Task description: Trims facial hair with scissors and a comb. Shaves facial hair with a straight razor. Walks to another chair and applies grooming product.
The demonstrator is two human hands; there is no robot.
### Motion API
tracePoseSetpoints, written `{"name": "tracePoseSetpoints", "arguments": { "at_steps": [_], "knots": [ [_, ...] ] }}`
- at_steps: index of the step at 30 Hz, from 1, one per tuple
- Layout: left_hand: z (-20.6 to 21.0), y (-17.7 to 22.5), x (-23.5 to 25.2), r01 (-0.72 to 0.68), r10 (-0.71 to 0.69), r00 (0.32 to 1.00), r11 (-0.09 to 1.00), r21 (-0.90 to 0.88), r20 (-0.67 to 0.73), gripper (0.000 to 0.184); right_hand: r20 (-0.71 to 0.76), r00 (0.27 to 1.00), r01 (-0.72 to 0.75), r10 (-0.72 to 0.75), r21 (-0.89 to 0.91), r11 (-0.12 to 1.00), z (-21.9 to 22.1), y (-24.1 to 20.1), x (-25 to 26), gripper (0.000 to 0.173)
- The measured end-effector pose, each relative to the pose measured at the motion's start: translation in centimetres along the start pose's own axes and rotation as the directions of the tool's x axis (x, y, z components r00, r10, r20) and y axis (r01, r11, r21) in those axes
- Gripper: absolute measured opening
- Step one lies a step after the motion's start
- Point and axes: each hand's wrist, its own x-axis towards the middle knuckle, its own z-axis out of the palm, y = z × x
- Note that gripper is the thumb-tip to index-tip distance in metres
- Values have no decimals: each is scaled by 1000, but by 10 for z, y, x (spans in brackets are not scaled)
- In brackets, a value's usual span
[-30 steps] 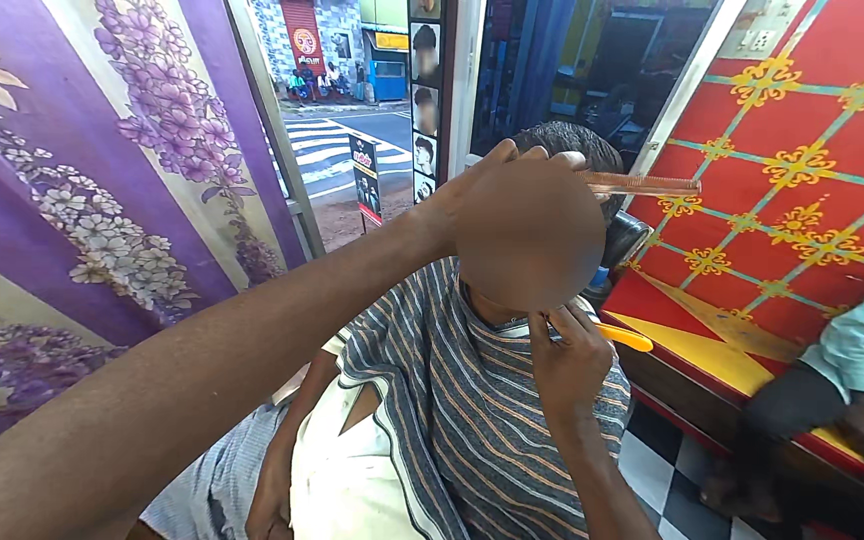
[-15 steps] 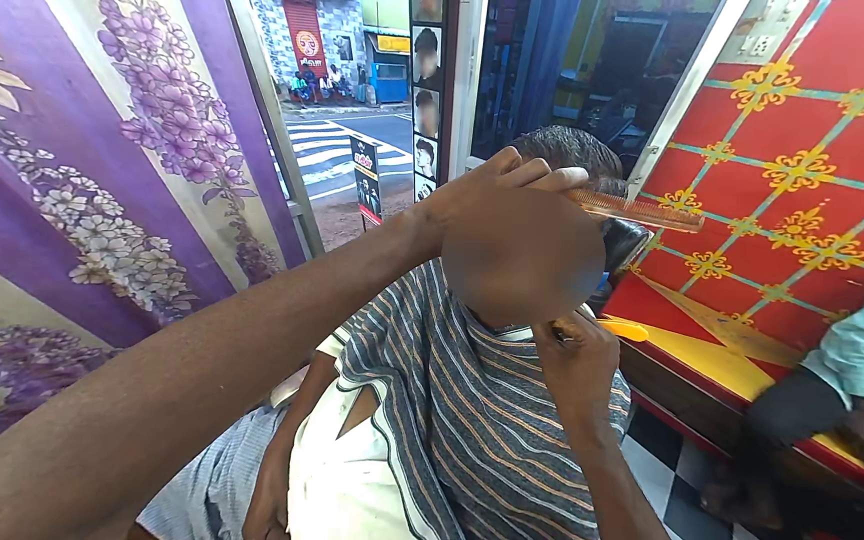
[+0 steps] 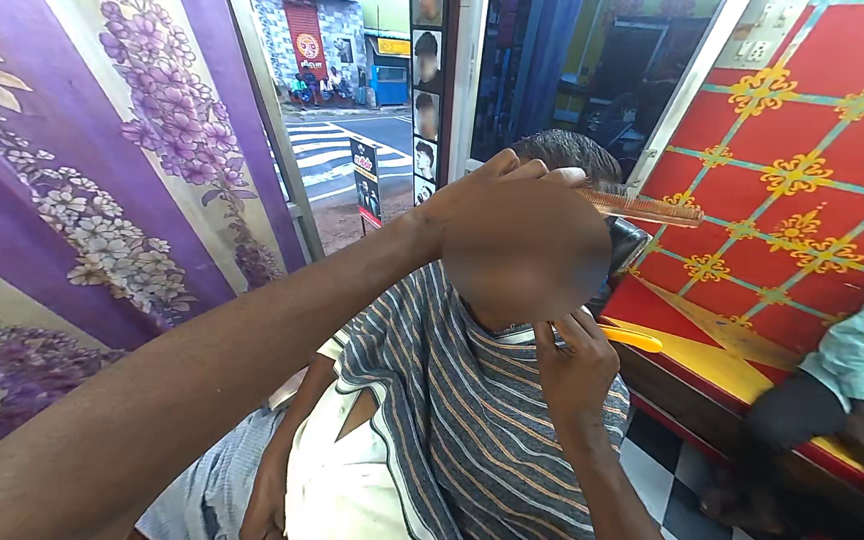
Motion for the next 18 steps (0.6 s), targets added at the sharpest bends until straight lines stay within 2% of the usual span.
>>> {"name": "tracePoseSetpoints", "arguments": {
  "at_steps": [4, 7, 18],
  "knots": [
    [1, -1, -1, -82, 87, 995, 991, 103, -53, 47, 85, 996, -31, 30, 6, 1000, -7, -1, 5, 15],
    [1, 0, -3, -89, 98, 993, 989, 121, -65, 45, 171, 982, -89, 79, 52, 995, -13, 0, 10, 14],
    [3, 0, -4, -41, 49, 997, 992, 116, -67, 47, 197, 978, -91, 69, 107, 990, -16, 6, 15, 15]
  ]
}}
